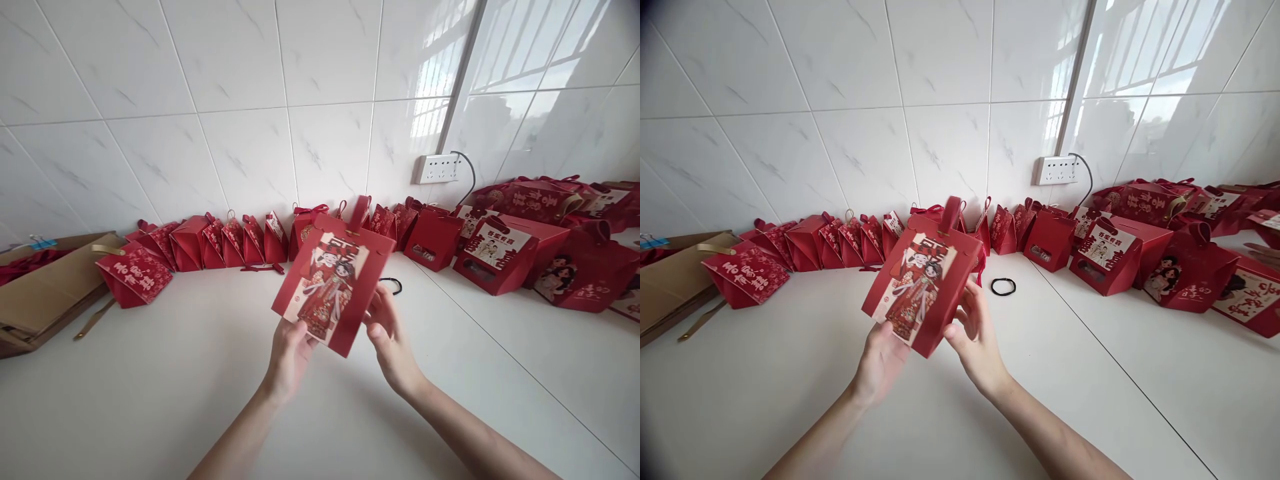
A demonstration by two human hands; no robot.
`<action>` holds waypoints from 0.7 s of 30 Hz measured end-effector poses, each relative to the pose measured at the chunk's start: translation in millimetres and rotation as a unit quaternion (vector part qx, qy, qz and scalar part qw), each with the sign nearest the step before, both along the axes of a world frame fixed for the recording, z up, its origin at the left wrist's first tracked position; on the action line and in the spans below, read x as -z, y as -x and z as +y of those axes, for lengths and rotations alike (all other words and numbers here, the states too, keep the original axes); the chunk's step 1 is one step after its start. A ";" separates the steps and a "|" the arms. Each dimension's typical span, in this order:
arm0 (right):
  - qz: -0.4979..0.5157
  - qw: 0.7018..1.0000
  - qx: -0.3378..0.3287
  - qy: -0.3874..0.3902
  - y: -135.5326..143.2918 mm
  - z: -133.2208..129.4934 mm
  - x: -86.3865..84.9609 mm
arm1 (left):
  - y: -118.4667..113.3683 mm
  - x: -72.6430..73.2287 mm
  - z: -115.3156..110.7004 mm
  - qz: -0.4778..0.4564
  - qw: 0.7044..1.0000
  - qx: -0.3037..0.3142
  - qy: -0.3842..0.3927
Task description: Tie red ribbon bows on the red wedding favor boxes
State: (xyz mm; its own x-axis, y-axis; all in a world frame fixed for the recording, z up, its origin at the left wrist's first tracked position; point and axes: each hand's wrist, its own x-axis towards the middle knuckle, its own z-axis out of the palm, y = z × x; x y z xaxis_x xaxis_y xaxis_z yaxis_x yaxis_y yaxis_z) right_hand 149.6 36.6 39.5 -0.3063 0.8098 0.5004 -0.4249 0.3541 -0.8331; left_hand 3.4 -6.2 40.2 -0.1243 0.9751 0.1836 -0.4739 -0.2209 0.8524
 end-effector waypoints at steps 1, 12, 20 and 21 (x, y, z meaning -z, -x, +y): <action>-0.010 1.000 -0.008 -0.014 0.0 -0.2 0.3 | -0.5 -1.7 -0.1 -0.036 0.999 -0.013 0.022; -0.103 0.969 -0.046 -0.220 -0.1 -10.4 1.5 | 1.4 -12.6 -0.4 -0.206 0.969 -0.022 0.130; -0.103 0.976 -0.005 -0.194 0.5 -8.6 2.4 | 3.7 -13.7 -0.1 -0.187 0.974 -0.014 0.127; -0.106 0.977 0.004 -0.183 0.4 -7.9 2.4 | 4.3 -13.4 0.2 -0.180 0.976 -0.011 0.120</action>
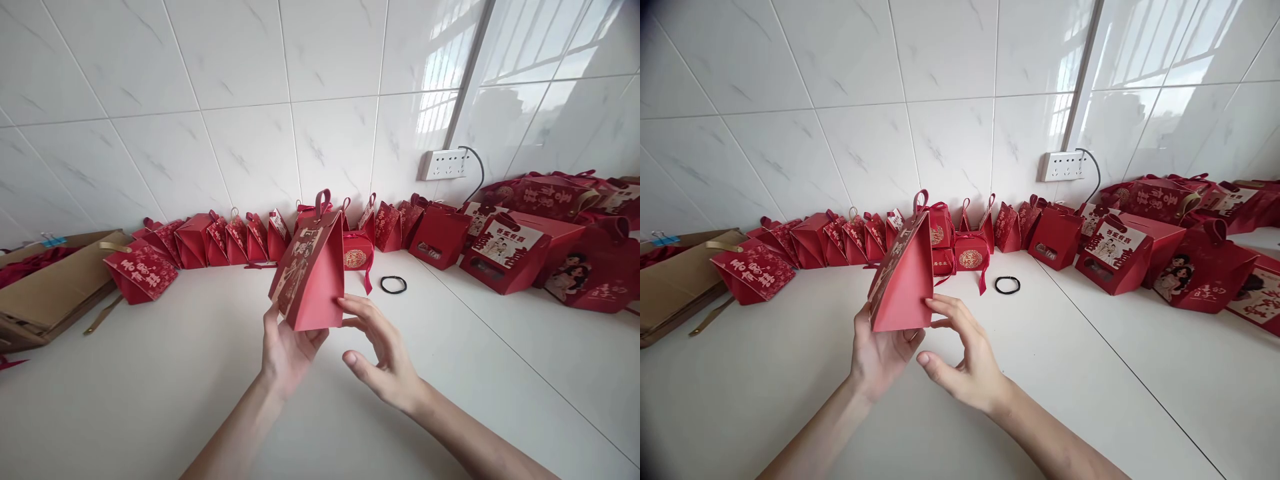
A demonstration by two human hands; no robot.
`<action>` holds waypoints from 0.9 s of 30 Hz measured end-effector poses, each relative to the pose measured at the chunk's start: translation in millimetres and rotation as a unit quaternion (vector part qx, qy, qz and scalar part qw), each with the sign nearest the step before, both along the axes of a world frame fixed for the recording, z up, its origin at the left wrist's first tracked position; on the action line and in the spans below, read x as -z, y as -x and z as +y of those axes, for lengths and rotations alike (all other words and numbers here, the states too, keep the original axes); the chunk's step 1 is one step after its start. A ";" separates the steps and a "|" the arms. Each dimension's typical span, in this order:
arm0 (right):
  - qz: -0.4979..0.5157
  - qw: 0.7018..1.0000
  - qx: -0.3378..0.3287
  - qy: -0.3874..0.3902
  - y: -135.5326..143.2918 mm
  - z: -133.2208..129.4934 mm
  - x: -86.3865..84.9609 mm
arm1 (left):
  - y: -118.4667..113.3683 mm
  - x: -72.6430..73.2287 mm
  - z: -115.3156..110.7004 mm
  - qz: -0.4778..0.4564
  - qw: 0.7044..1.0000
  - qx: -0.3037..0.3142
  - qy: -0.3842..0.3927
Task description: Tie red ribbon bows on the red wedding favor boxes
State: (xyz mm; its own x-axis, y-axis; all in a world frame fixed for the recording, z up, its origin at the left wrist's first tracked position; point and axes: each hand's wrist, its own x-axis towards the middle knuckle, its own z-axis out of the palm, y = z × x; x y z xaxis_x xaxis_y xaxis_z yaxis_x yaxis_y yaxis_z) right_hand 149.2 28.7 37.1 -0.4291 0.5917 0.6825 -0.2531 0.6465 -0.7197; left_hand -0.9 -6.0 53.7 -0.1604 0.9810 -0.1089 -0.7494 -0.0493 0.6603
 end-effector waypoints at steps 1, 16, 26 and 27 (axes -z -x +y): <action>-0.003 1.000 0.010 0.010 0.0 0.7 -0.1 | 0.4 0.6 0.3 0.009 1.000 0.001 -0.007; 0.041 0.974 0.061 0.213 -0.5 6.7 -9.5 | -6.3 33.3 -3.1 0.265 0.948 0.055 -0.168; 0.066 0.971 0.043 0.225 -0.4 6.5 -11.6 | -3.5 30.0 -0.9 0.304 0.935 -0.042 -0.176; 0.066 0.971 0.039 0.228 -0.2 5.8 -12.0 | -3.2 29.2 -0.8 0.312 0.932 -0.056 -0.176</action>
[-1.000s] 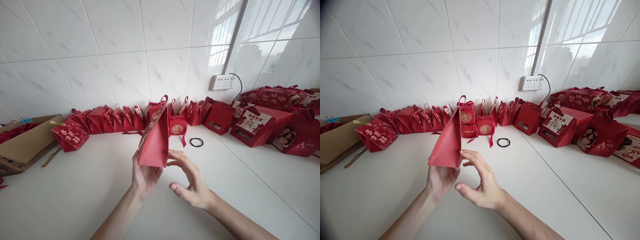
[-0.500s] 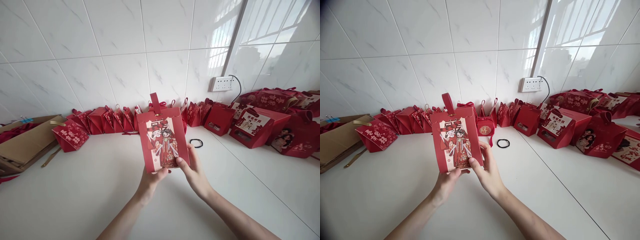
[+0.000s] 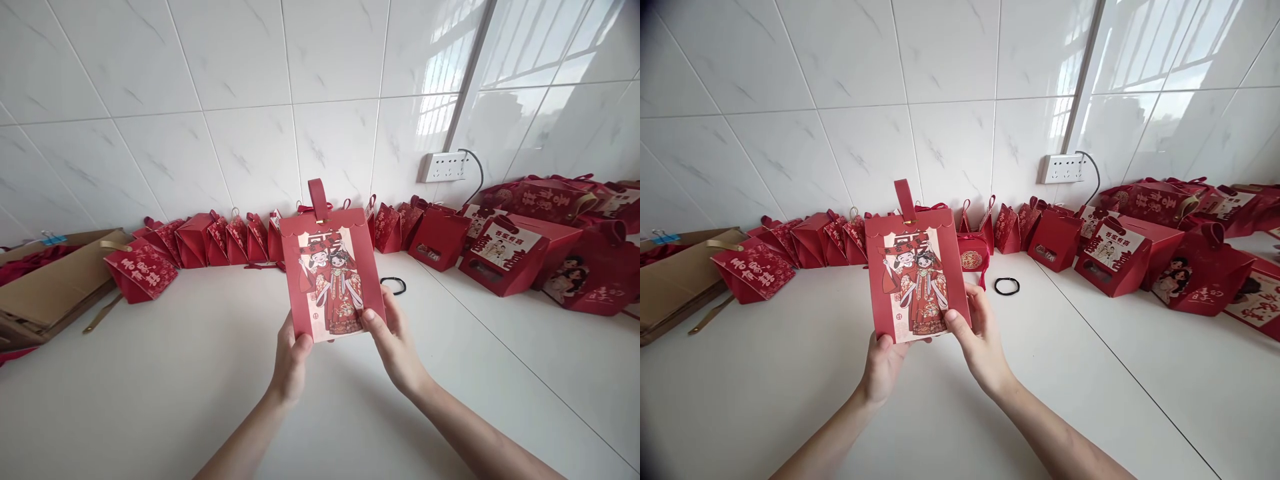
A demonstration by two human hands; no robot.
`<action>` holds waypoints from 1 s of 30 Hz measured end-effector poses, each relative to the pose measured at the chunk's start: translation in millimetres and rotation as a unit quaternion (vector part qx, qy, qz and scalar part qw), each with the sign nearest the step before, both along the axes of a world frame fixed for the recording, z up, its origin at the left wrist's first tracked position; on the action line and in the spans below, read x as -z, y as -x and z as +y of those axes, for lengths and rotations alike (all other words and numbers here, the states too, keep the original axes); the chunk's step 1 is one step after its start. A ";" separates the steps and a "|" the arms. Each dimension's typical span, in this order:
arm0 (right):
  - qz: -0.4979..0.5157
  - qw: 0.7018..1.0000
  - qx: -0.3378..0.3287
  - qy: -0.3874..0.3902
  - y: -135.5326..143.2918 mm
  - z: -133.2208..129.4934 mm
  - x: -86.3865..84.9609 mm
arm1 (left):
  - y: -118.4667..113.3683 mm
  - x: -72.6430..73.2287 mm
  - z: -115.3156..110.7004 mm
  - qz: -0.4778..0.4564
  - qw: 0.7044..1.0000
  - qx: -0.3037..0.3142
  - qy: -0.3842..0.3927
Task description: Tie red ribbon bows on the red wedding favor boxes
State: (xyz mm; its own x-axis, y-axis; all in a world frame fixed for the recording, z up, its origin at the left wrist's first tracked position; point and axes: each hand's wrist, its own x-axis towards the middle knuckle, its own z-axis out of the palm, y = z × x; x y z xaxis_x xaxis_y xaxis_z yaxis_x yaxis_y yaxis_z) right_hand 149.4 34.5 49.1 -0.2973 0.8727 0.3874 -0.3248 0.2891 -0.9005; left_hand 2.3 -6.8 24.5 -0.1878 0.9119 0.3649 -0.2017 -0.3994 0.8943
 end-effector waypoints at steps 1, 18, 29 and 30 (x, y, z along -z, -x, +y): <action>0.000 1.000 -0.002 0.002 0.3 -0.7 -0.4 | 0.2 -1.0 -0.1 0.004 1.000 -0.010 -0.003; 0.018 0.999 -0.023 -0.021 0.6 -4.2 -0.2 | 2.4 -1.4 -1.8 0.033 0.999 -0.011 -0.011; 0.034 0.999 -0.037 -0.021 0.0 -2.9 1.0 | 5.5 2.7 0.2 0.039 0.999 -0.006 -0.018; 0.035 0.998 -0.040 -0.017 -0.2 -3.0 1.7 | 5.5 2.4 0.2 0.040 0.999 -0.006 -0.017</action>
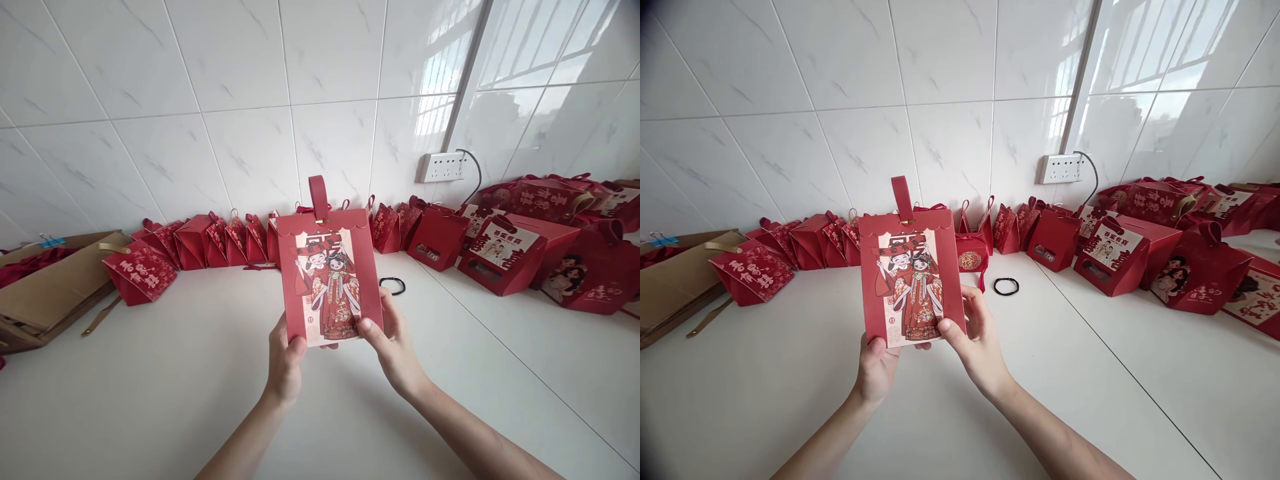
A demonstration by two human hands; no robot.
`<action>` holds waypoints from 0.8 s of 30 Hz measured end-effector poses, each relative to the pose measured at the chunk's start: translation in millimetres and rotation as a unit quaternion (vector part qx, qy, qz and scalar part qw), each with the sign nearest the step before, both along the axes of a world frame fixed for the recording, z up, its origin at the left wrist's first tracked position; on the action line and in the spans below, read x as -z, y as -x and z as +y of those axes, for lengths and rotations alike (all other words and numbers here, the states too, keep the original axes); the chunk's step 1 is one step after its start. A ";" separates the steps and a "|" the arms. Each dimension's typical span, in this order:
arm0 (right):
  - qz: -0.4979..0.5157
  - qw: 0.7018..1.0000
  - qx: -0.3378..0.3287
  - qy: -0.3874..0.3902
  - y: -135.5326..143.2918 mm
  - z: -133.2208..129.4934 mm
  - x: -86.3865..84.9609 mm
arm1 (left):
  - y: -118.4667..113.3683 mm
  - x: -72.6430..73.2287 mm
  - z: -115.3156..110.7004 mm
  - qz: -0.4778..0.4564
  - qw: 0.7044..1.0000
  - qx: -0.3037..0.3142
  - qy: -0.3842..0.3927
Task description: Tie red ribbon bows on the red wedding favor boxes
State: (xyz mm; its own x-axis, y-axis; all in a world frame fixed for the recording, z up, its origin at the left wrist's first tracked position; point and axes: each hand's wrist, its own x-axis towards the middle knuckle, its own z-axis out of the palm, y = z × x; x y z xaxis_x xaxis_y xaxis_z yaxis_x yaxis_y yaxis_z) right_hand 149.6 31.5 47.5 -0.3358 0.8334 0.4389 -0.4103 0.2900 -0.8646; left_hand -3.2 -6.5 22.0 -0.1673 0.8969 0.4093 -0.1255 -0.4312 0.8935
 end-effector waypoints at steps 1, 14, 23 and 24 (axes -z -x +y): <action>0.000 1.000 -0.003 0.003 -0.3 -0.1 0.6 | 0.0 -0.1 0.0 0.000 1.000 0.000 0.001; -0.032 0.999 0.026 -0.003 2.9 10.3 10.1 | -1.8 1.8 -2.1 0.020 0.998 -0.024 0.057; -0.022 1.000 0.022 -0.002 4.2 10.5 12.0 | 4.3 3.6 -1.1 0.041 0.995 -0.025 0.084; -0.023 0.999 0.024 0.008 4.4 10.8 12.3 | 3.7 3.0 -1.3 0.044 0.995 -0.030 0.085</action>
State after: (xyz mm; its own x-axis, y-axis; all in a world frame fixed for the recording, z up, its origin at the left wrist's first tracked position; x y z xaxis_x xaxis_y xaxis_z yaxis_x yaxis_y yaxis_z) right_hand 145.2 42.4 35.1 -0.3158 0.8558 0.4097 -0.3557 0.2935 -0.8873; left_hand -6.9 -7.8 19.0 -0.1925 0.9438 0.2685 -0.0212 -0.2775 0.9605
